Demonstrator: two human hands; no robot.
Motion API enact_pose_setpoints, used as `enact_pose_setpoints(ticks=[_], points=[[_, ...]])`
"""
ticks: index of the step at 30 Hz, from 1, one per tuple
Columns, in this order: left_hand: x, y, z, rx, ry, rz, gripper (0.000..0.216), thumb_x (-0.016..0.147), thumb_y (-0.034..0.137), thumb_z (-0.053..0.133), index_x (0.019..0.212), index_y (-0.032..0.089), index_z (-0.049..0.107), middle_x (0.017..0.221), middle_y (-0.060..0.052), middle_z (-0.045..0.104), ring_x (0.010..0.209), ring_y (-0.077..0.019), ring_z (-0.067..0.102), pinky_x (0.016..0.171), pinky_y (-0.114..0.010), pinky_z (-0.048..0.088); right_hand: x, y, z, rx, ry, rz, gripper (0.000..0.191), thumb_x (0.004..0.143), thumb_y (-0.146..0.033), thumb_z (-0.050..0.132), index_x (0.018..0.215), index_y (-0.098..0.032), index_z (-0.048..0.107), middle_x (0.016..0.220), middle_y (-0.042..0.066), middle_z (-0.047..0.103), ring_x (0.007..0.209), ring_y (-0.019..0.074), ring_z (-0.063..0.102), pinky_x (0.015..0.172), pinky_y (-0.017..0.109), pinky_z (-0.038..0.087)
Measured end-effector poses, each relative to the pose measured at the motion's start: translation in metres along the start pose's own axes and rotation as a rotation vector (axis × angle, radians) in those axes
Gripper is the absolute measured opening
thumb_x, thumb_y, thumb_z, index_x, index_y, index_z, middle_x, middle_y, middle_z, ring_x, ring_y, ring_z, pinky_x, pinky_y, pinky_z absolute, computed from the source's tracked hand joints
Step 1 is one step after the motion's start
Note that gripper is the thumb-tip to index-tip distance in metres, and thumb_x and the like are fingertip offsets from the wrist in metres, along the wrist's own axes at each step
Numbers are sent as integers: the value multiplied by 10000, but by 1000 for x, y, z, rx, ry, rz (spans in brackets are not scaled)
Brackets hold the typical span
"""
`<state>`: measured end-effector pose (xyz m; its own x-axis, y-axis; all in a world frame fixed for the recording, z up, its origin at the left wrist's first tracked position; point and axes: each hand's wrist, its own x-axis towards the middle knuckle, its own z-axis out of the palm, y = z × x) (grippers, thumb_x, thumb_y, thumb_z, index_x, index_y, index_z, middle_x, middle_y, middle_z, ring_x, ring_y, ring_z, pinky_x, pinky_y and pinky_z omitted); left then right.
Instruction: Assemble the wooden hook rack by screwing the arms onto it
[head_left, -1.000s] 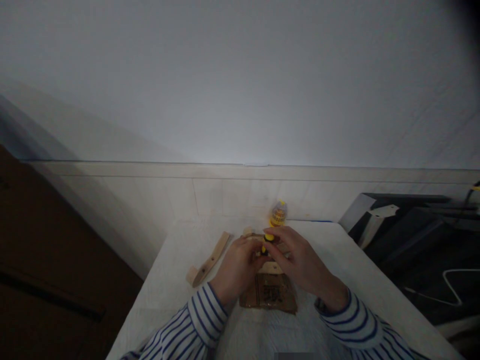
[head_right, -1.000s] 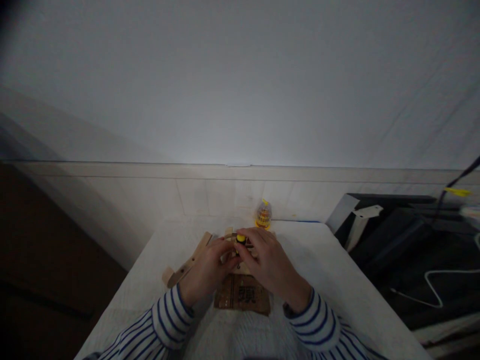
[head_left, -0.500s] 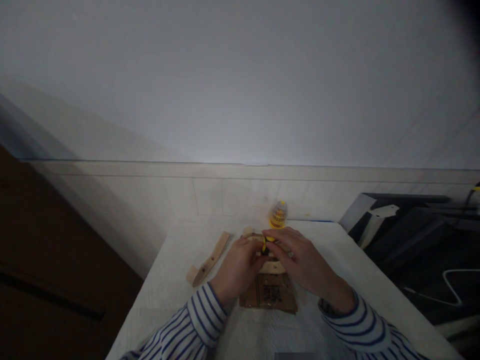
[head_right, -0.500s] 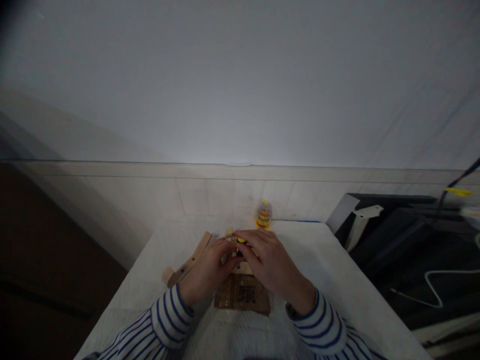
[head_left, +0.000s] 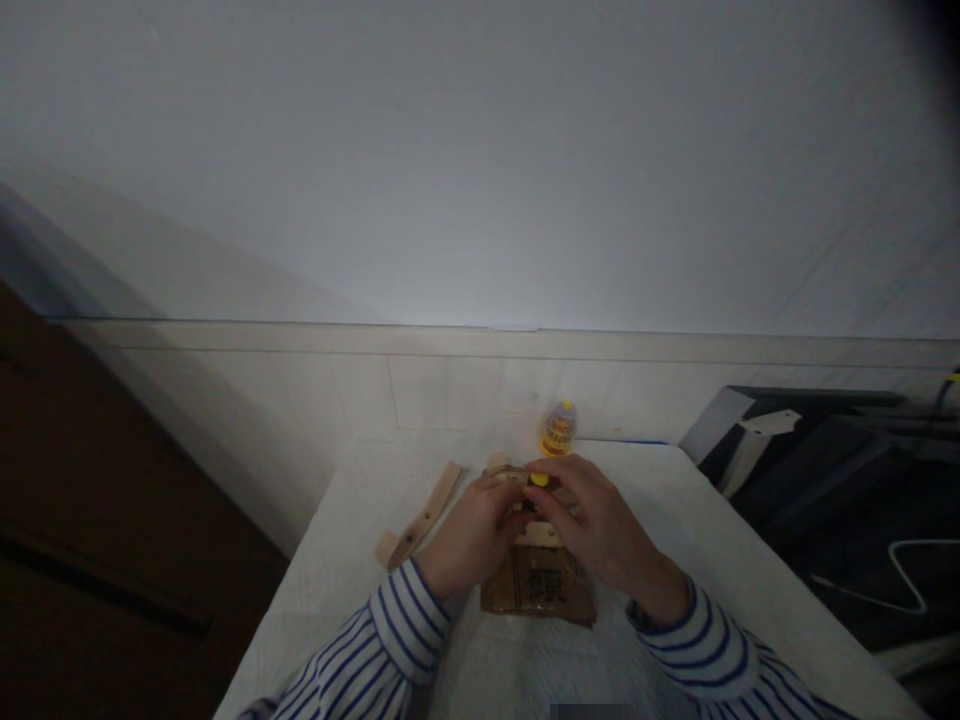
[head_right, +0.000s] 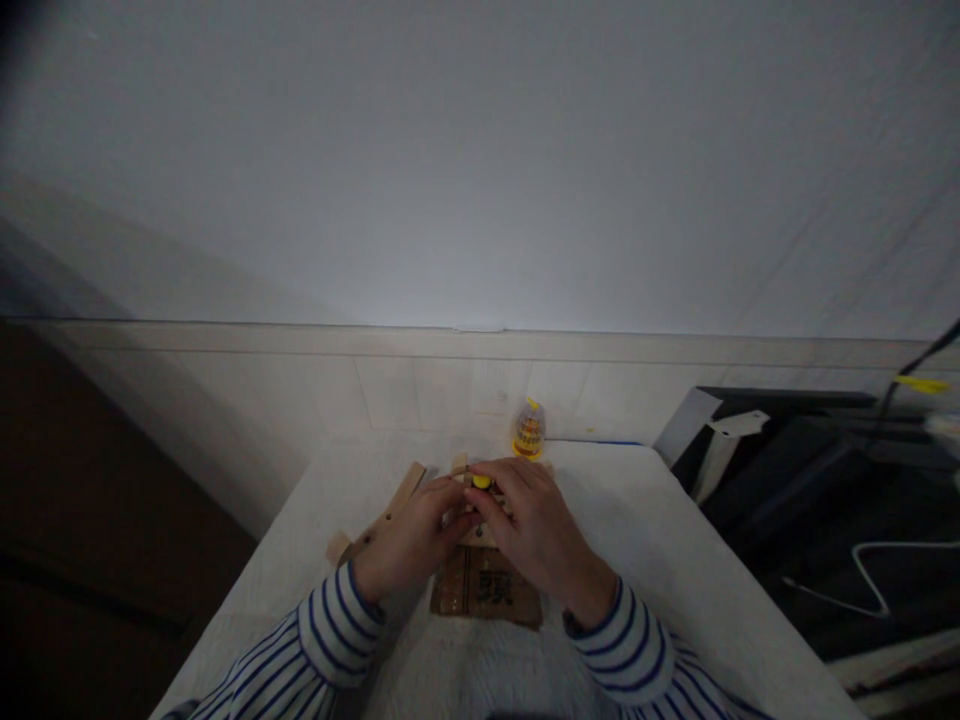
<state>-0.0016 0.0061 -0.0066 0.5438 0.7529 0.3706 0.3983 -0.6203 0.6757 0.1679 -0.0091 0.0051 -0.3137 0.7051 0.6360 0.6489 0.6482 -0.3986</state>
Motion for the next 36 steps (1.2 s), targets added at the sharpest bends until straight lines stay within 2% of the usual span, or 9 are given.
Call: enact_pose_setpoints(ticks=[6, 10, 14, 18, 23, 27, 36], points=[[0, 3, 1, 5, 2, -41, 275, 805, 55, 590, 1045, 174, 651, 1045, -60, 682, 990, -201, 599, 908, -335, 459, 1, 0, -1, -4, 17, 0, 174, 920, -275, 531, 1054, -182, 593, 940, 93, 685, 888, 226, 644, 804, 413, 531], [0, 2, 5, 26, 56, -63, 251, 792, 125, 663, 1035, 185, 665, 996, -49, 689, 955, -202, 606, 887, -329, 460, 0, 1, -1, 2, 35, 19, 174, 914, -287, 534, 1043, -194, 603, 930, 86, 690, 877, 227, 653, 803, 415, 535], [0, 1, 9, 38, 98, -68, 233, 808, 136, 661, 1034, 192, 671, 1003, -45, 690, 970, -203, 602, 886, -326, 452, 0, 2, -2, 23, 23, 67, 183, 909, -280, 532, 1055, -199, 606, 958, 91, 692, 906, 230, 655, 814, 412, 539], [0, 1, 9, 35, 67, -36, 218, 840, 133, 625, 1044, 194, 672, 1026, -54, 691, 983, -205, 594, 896, -332, 442, 1, 1, -7, 50, 4, 112, 192, 893, -276, 545, 1062, -213, 610, 992, 86, 696, 939, 233, 654, 840, 418, 538], [0, 4, 7, 16, 35, -21, 199, 863, 152, 603, 1049, 178, 667, 1046, -66, 687, 998, -204, 589, 898, -325, 440, 2, 1, -14, 64, -59, 67, 248, 891, -240, 528, 1123, -213, 611, 1067, 89, 697, 1008, 226, 643, 875, 415, 528], [0, 6, 5, -16, 19, -2, 234, 865, 140, 598, 1088, 185, 647, 1127, -70, 667, 1044, -200, 581, 920, -323, 439, 3, 2, -14, 63, -90, 32, 242, 911, -232, 503, 1112, -194, 631, 1047, 98, 709, 977, 217, 660, 875, 416, 527], [2, 6, 7, -38, -2, -13, 151, 871, 99, 557, 963, 166, 657, 1034, -69, 679, 996, -199, 600, 899, -330, 461, 2, 1, -10, 69, -18, 62, 149, 888, -276, 557, 990, -206, 640, 929, 80, 716, 889, 223, 665, 792, 388, 544]])
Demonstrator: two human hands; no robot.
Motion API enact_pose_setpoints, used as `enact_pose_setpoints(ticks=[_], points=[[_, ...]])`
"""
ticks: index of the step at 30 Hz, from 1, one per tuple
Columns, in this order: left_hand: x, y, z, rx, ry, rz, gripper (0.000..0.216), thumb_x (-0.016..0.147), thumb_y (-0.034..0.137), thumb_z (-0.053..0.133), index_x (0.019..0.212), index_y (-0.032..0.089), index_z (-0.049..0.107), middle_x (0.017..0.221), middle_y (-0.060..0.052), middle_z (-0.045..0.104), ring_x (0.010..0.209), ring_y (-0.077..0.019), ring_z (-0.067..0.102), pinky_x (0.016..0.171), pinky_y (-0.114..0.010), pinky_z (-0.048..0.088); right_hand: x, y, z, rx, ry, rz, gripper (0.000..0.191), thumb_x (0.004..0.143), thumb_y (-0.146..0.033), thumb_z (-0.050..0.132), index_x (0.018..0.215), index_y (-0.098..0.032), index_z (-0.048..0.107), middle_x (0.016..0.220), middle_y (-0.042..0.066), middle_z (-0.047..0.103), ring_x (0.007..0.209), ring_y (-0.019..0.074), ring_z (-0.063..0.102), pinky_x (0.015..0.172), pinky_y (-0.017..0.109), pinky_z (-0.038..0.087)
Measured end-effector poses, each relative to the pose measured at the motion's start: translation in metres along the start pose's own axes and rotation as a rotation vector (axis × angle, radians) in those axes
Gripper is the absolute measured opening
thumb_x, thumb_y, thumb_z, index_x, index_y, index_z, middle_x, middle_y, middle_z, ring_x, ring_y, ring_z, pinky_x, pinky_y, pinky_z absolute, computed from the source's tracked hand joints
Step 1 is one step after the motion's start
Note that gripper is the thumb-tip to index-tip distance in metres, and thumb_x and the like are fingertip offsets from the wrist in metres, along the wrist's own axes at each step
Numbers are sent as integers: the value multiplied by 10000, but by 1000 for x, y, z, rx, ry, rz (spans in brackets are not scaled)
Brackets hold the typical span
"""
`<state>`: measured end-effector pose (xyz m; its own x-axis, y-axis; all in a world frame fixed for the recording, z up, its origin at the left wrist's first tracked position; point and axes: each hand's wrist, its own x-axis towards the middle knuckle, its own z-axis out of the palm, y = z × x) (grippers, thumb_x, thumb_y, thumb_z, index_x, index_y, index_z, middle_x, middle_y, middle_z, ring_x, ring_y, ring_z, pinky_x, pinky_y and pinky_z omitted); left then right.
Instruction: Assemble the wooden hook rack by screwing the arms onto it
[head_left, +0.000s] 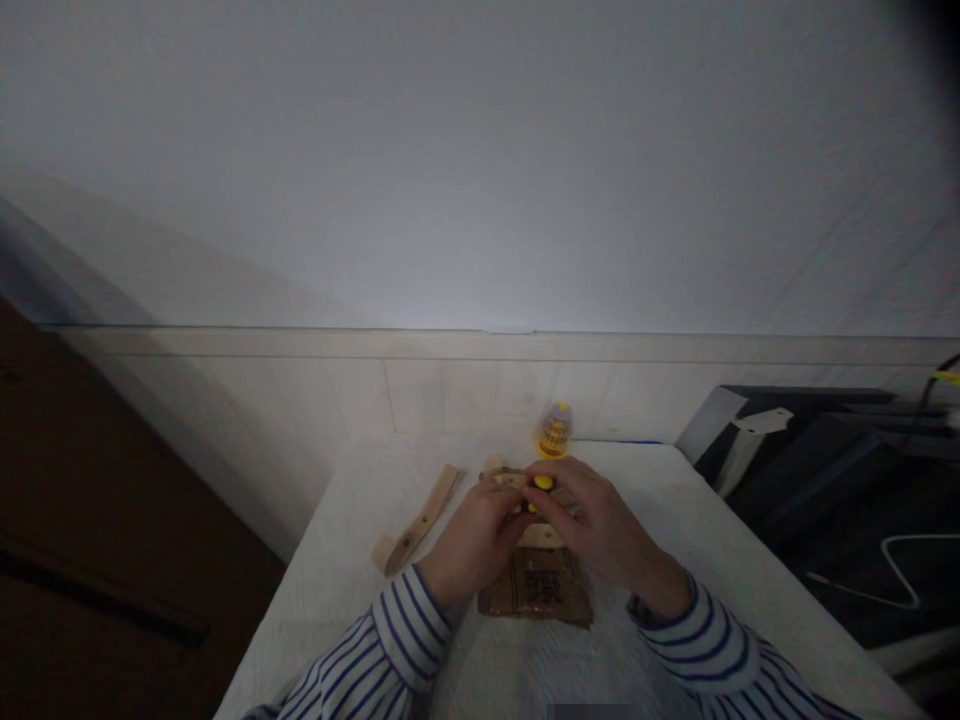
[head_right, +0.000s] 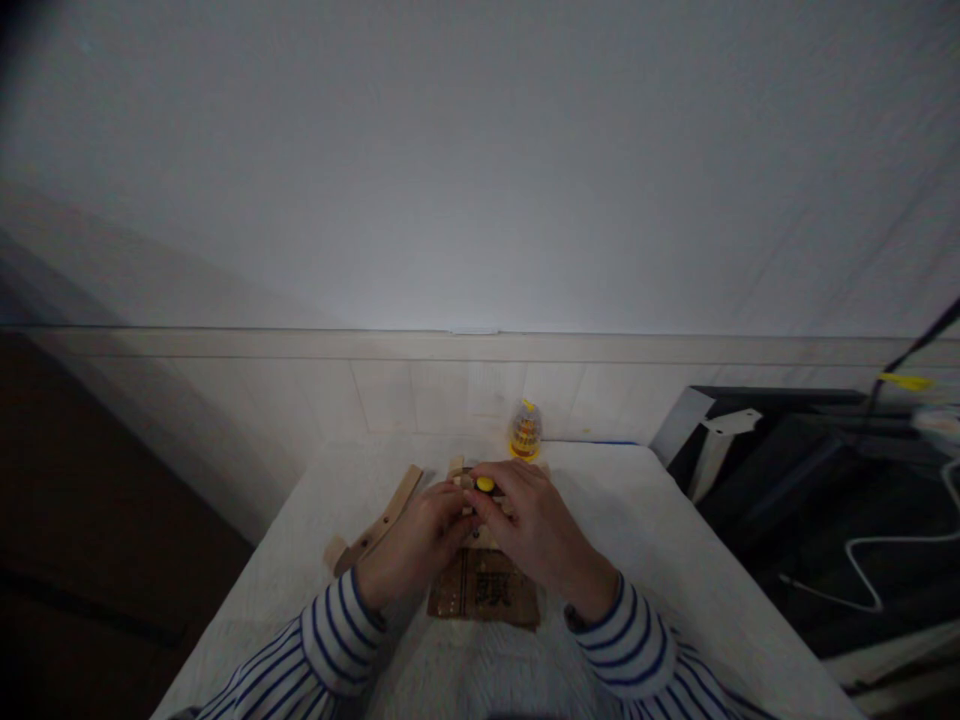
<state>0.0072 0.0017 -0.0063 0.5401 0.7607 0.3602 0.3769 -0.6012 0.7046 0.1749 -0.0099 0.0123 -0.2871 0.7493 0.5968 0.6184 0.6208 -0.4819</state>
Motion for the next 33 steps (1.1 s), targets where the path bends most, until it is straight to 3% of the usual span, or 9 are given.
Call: enact_pose_setpoints(ticks=[11, 20, 25, 29, 33], points=[[1, 2, -2, 0, -5, -37, 202, 836, 78, 576, 977, 184, 674, 1058, -63, 679, 997, -203, 596, 894, -338, 462, -1, 3, 5, 42, 31, 21, 144, 891, -292, 552, 978, -213, 635, 904, 72, 705, 875, 219, 660, 778, 371, 541], [-2, -4, 7, 141, 161, -83, 107, 819, 171, 658, 919, 190, 692, 927, -42, 697, 906, -203, 607, 864, -351, 457, 1, 4, 5, 32, 27, 74, 189, 872, -306, 574, 1022, -214, 642, 957, 79, 714, 906, 226, 669, 819, 399, 546], [-3, -4, 4, 152, 154, -113, 83, 805, 202, 683, 880, 188, 715, 847, -38, 702, 843, -204, 621, 835, -347, 466, 3, 1, -7, 29, -18, 5, 305, 865, -258, 561, 1163, -234, 621, 1088, 93, 697, 1012, 232, 650, 882, 427, 530], [-2, -2, 1, 146, 132, -111, 124, 801, 163, 679, 912, 197, 723, 843, -31, 716, 853, -206, 622, 903, -370, 440, 4, 1, -12, 44, -104, -3, 268, 889, -226, 532, 1126, -254, 653, 1072, 71, 711, 1006, 216, 654, 888, 405, 530], [-1, 0, -1, 97, 64, -77, 171, 813, 119, 658, 958, 188, 715, 925, -37, 724, 913, -200, 619, 953, -359, 413, 2, 5, -11, 22, -91, 29, 224, 893, -263, 549, 1085, -223, 656, 1025, 82, 718, 946, 220, 667, 854, 400, 537]])
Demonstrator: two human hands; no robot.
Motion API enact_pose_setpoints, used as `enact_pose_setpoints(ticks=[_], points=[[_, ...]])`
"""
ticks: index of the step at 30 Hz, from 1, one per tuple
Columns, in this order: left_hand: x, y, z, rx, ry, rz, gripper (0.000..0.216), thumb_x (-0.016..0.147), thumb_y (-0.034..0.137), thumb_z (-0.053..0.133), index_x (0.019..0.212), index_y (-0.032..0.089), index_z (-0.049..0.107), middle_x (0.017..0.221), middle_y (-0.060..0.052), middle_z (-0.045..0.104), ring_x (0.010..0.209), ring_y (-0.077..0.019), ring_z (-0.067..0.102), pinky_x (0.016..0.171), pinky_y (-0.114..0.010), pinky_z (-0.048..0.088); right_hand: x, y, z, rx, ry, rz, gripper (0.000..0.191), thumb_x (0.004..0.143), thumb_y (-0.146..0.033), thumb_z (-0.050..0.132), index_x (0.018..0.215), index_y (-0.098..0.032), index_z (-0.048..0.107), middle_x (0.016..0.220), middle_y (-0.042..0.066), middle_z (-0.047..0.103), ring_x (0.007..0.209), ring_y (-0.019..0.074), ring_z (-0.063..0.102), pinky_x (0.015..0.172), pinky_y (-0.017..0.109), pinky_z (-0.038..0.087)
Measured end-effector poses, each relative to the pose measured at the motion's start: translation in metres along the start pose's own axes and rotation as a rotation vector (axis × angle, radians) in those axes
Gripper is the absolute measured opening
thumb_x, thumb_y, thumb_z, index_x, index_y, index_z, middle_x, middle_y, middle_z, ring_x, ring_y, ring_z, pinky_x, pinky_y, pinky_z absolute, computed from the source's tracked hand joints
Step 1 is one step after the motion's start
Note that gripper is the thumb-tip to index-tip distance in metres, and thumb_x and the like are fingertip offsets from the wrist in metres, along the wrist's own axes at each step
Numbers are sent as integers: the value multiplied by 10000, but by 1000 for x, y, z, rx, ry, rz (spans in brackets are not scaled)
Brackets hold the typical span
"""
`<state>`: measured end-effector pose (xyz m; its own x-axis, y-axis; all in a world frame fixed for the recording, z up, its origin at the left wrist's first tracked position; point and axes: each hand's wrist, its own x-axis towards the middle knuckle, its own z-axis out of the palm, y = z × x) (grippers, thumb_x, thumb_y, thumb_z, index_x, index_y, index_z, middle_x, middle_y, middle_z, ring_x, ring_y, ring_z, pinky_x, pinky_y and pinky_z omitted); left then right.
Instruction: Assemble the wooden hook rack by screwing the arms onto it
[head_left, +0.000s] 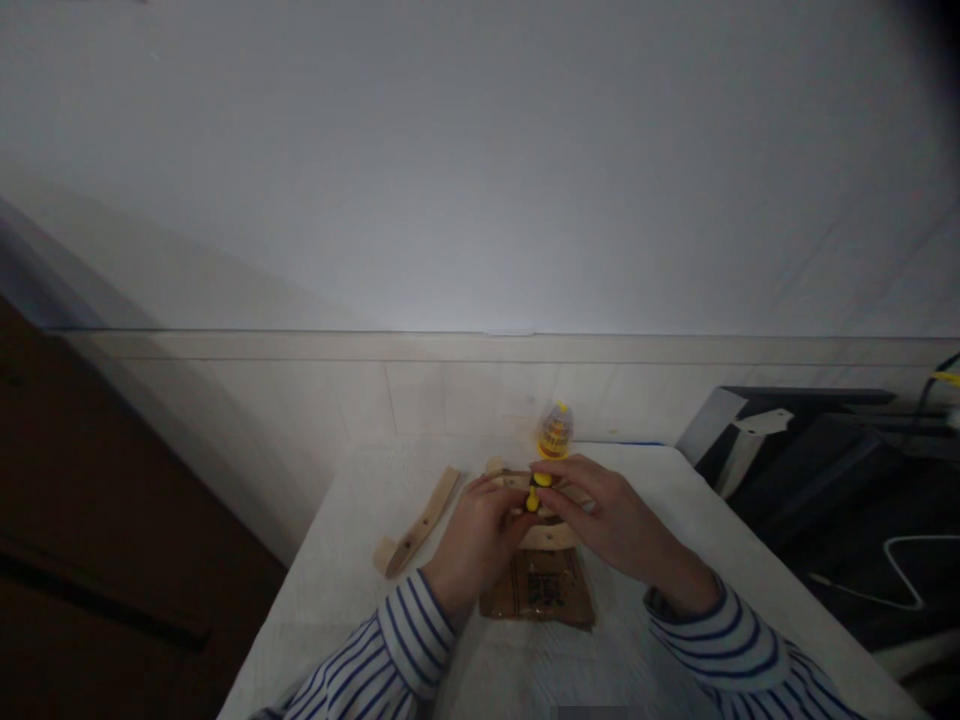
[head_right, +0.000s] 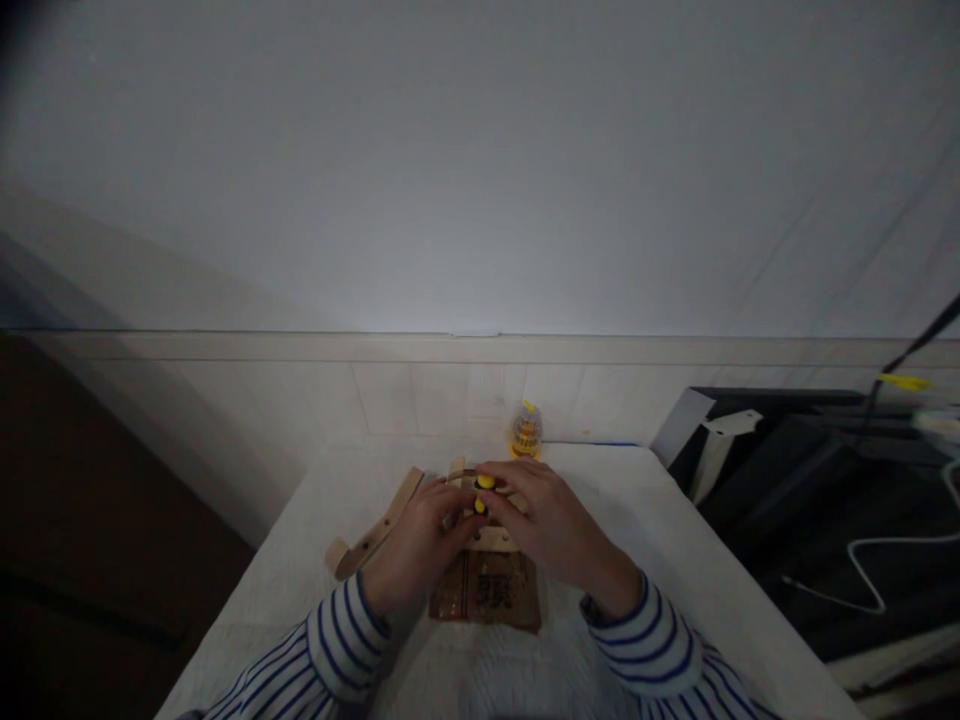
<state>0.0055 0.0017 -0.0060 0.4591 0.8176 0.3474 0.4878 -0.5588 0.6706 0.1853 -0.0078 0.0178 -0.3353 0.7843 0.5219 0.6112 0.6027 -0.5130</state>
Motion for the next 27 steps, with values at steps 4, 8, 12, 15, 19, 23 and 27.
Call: enact_pose_setpoints(ticks=[4, 8, 12, 15, 19, 23, 27], points=[[-1, -1, -1, -54, -41, 60, 242, 847, 112, 612, 1059, 202, 687, 1099, -46, 696, 1038, -197, 588, 962, -334, 411, -2, 3, 3, -5, 32, 20, 182, 878, -287, 578, 1032, -209, 634, 954, 74, 710, 861, 212, 671, 794, 381, 548], [-1, -4, 0, -51, -77, 56, 271, 856, 99, 583, 1090, 201, 673, 1077, -48, 699, 1016, -200, 588, 931, -336, 432, -2, 3, 5, 25, 49, 28, 142, 868, -285, 594, 987, -210, 612, 902, 52, 692, 839, 206, 667, 771, 363, 552], [-1, -5, 0, -63, -76, 69, 291, 870, 98, 554, 1114, 214, 660, 1107, -43, 686, 1043, -195, 579, 944, -335, 430, -2, 4, 7, 33, 50, 37, 130, 868, -270, 594, 984, -210, 601, 900, 50, 681, 834, 202, 660, 768, 361, 549], [0, -4, 0, -69, -81, 66, 302, 860, 86, 556, 1114, 210, 661, 1122, -46, 680, 1042, -191, 581, 950, -332, 429, -1, 4, 7, 39, 47, 35, 129, 869, -275, 593, 978, -206, 595, 898, 54, 677, 839, 204, 655, 773, 366, 544], [-1, -3, -1, -41, -60, 23, 306, 815, 108, 626, 1106, 196, 668, 1101, -59, 683, 1034, -211, 579, 940, -346, 431, 0, 1, 7, 55, 33, 45, 132, 874, -285, 586, 979, -205, 590, 901, 57, 675, 829, 201, 651, 777, 367, 544], [0, -3, 0, -49, -6, 1, 250, 801, 146, 672, 1042, 210, 691, 1044, -40, 698, 999, -209, 586, 919, -338, 431, 0, -2, 6, 67, 15, 82, 141, 880, -289, 577, 990, -202, 594, 918, 60, 678, 830, 199, 657, 785, 371, 550], [0, -4, 0, -42, 13, -1, 149, 818, 153, 666, 955, 187, 714, 925, -34, 713, 922, -195, 602, 878, -317, 438, 0, -2, 4, 46, 4, 63, 200, 876, -293, 571, 1048, -196, 607, 987, 80, 693, 910, 215, 656, 840, 401, 540]])
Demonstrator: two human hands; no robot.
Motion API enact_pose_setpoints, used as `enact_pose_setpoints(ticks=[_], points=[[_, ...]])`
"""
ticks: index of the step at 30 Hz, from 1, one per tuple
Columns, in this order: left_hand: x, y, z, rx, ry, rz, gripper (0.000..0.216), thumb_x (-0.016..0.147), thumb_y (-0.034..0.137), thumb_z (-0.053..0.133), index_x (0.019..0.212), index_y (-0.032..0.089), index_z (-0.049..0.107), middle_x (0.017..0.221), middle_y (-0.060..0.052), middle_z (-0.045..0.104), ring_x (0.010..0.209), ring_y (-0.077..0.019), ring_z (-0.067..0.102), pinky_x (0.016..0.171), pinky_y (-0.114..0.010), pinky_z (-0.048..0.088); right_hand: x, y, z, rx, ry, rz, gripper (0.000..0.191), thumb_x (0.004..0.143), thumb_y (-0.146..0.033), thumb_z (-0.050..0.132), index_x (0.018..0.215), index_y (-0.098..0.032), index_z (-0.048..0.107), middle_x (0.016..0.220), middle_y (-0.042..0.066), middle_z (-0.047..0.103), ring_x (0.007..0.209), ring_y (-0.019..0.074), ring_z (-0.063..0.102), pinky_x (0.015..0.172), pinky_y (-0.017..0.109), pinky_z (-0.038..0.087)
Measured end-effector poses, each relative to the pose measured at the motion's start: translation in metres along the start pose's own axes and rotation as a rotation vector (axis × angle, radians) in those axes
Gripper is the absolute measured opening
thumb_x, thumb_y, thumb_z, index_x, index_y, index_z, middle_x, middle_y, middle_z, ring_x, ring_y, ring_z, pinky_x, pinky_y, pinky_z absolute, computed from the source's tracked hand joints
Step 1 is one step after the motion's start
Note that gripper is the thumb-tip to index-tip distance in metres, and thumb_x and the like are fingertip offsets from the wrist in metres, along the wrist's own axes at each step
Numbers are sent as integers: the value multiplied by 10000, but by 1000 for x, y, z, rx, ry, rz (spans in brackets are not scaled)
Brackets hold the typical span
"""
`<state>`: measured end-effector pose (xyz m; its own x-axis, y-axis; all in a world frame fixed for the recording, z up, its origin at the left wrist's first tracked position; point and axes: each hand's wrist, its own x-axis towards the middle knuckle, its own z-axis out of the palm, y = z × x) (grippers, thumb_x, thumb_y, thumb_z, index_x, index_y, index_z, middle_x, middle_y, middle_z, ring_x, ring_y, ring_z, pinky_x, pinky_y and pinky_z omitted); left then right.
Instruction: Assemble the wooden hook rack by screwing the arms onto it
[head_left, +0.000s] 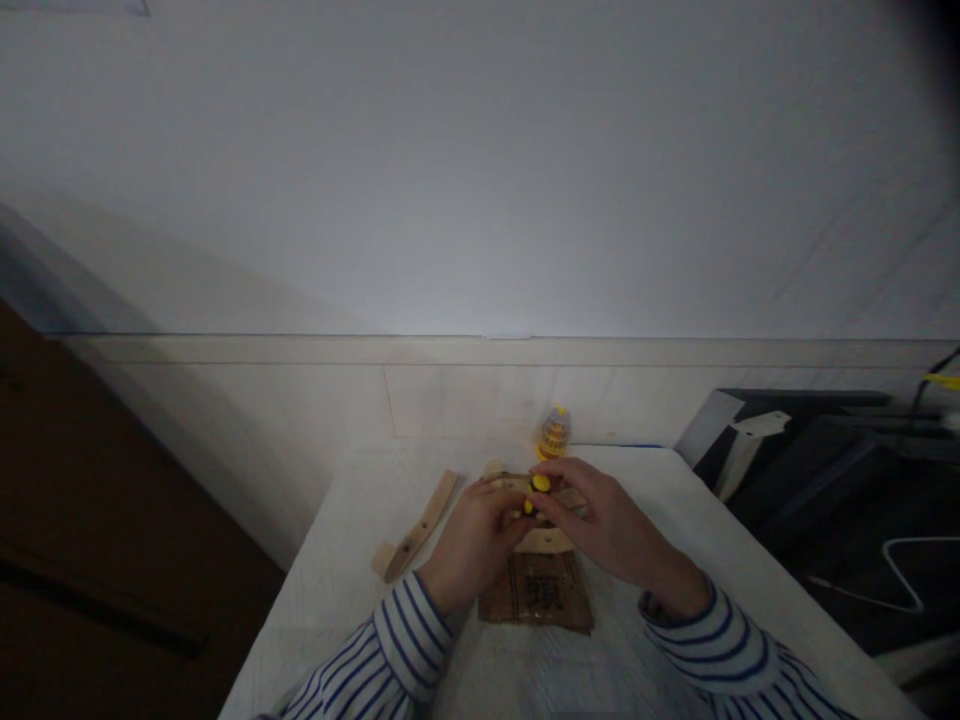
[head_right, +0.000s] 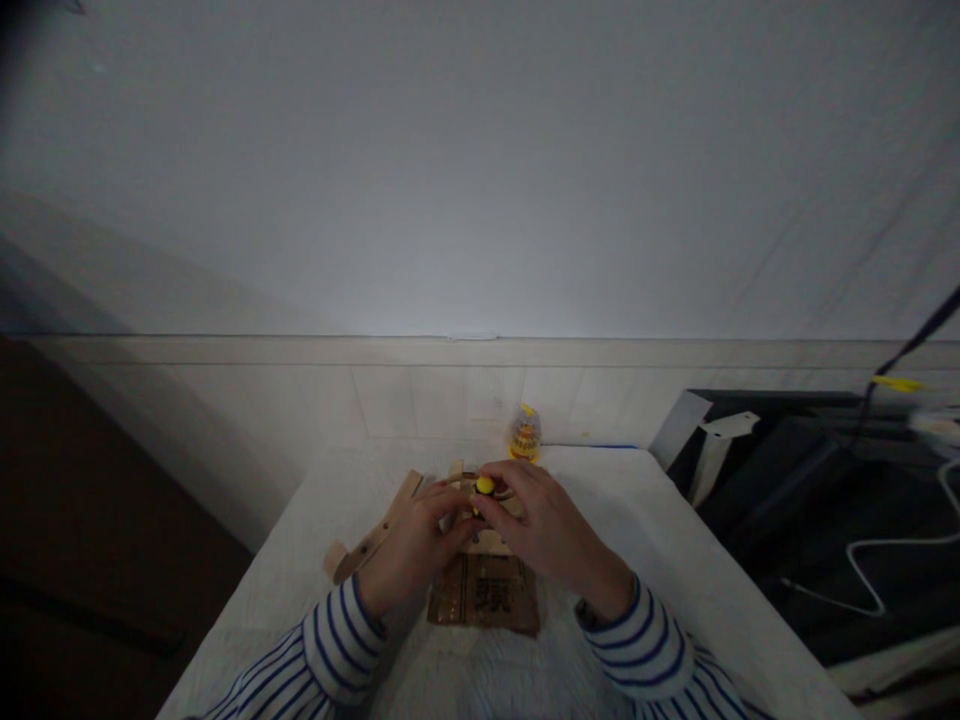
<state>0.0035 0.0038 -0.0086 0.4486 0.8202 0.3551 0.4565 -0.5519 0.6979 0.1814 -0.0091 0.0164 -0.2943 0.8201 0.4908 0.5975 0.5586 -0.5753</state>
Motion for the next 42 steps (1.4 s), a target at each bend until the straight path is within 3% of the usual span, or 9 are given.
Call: enact_pose_setpoints(ticks=[5, 15, 20, 23, 32, 36, 42], points=[[0, 1, -1, 5, -21, 1, 129, 821, 147, 663, 933, 184, 716, 972, -41, 717, 976, -205, 600, 924, -331, 416, 0, -1, -3, 24, -58, -45, 317, 883, -247, 538, 1192, -226, 603, 1152, 88, 681, 1056, 222, 635, 927, 418, 508], [0, 4, -2, -44, -89, 37, 291, 843, 79, 574, 1097, 189, 661, 1092, -56, 689, 1016, -209, 591, 925, -344, 436, -3, 9, 4, 13, 28, 4, 223, 868, -272, 587, 1078, -217, 639, 1019, 77, 713, 943, 225, 670, 851, 408, 546], [1, 5, -4, -103, -104, 74, 248, 848, 56, 536, 1015, 180, 670, 1125, -65, 679, 1061, -205, 580, 958, -343, 427, -2, 7, 8, -24, 47, -22, 196, 868, -270, 591, 1048, -195, 612, 969, 87, 704, 907, 228, 663, 818, 407, 546], [1, 3, -4, -128, -109, 88, 280, 851, 55, 538, 1060, 197, 658, 1170, -56, 663, 1068, -195, 580, 962, -335, 426, -2, 7, 8, -29, 49, -28, 196, 873, -272, 586, 1049, -189, 602, 957, 88, 698, 895, 225, 660, 805, 398, 546], [0, 4, -2, -45, -40, 23, 283, 819, 112, 620, 1082, 207, 667, 1076, -48, 694, 995, -200, 605, 898, -327, 456, -1, 6, 10, 2, 54, 7, 209, 867, -282, 592, 1055, -192, 610, 954, 76, 697, 891, 218, 663, 797, 380, 549], [0, 3, 0, 29, 38, -25, 157, 792, 176, 682, 947, 185, 704, 951, -40, 711, 927, -206, 618, 850, -327, 466, 0, 3, 10, 13, 45, 30, 196, 872, -289, 584, 1049, -208, 610, 981, 69, 700, 907, 217, 670, 812, 381, 552], [-1, -1, 3, 86, 48, -31, 89, 819, 209, 668, 891, 194, 719, 835, -21, 706, 861, -196, 616, 843, -329, 452, 0, 0, 5, -51, 26, -29, 245, 876, -283, 572, 1112, -221, 602, 1043, 84, 699, 977, 233, 653, 871, 426, 532]])
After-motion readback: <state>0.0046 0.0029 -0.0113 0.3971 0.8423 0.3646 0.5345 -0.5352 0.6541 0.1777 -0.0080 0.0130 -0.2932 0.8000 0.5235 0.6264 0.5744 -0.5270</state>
